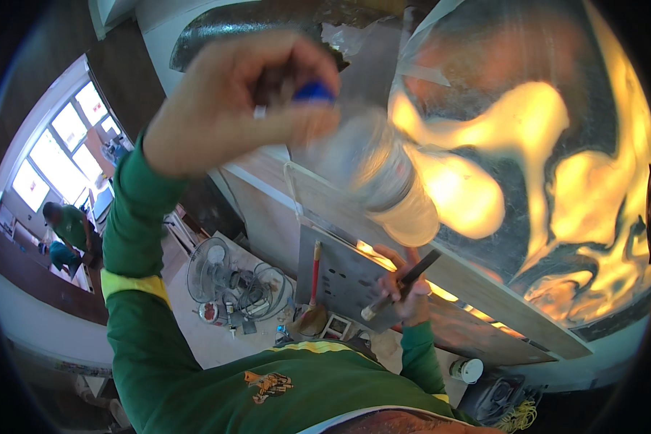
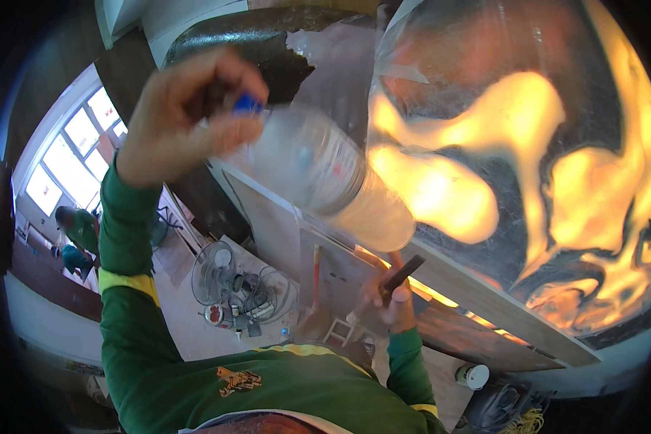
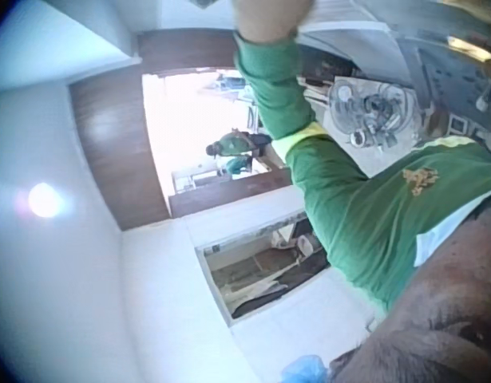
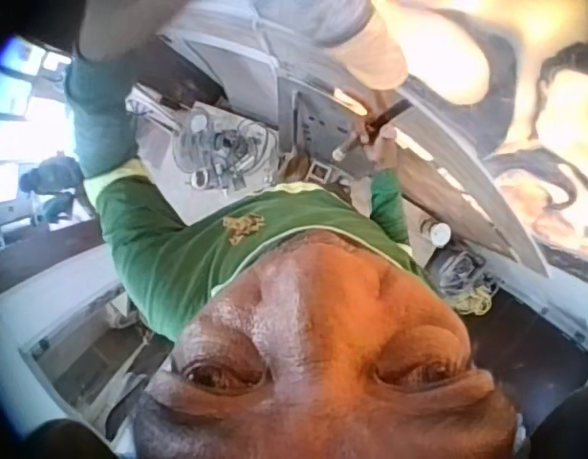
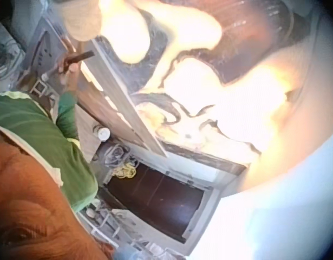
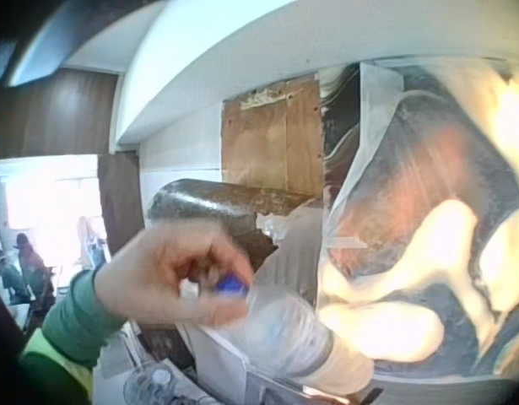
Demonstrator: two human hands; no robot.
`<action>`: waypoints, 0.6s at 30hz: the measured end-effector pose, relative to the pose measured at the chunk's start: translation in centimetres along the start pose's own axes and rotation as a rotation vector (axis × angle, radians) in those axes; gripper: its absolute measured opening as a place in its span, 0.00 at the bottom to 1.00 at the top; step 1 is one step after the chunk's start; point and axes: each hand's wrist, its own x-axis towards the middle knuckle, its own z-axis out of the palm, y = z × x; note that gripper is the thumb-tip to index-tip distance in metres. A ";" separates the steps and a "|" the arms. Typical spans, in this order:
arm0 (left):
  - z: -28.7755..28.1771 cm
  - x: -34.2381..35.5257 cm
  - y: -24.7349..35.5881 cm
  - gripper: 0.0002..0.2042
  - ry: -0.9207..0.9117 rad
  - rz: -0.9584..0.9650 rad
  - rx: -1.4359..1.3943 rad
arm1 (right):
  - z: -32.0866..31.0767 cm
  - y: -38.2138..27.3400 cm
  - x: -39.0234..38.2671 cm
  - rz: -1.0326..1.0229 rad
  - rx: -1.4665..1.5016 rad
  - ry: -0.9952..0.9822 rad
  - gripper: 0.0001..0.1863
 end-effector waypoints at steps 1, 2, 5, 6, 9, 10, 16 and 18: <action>-0.2 1.6 0.4 0.20 0.032 0.073 -0.075 | 0.5 -1.6 0.9 -0.089 -0.050 0.010 0.64; -1.7 3.4 1.0 0.25 -0.060 0.065 -0.027 | 1.0 -3.3 1.8 -0.179 -0.111 0.027 0.65; -2.4 7.8 3.3 0.14 -0.092 0.106 -0.076 | 2.7 -7.7 3.9 -0.419 -0.184 0.092 0.55; -2.3 9.3 3.5 0.13 -0.076 0.076 -0.121 | 3.0 -9.0 4.7 -0.493 -0.219 0.081 0.50; -3.4 12.9 3.5 0.12 -0.116 0.115 -0.219 | 6.3 -12.1 7.4 -0.651 -0.213 0.069 0.37; -2.6 14.9 2.2 0.11 -0.141 0.133 -0.273 | 6.1 -13.2 7.5 -0.690 -0.308 0.114 0.35; -3.2 19.8 -0.7 0.13 -0.192 0.164 -0.429 | 9.2 -15.9 9.9 -0.870 -0.637 0.369 0.17; -6.3 17.9 0.1 0.16 -0.138 0.160 -0.332 | 11.6 -16.3 11.6 -0.884 -0.609 0.374 0.14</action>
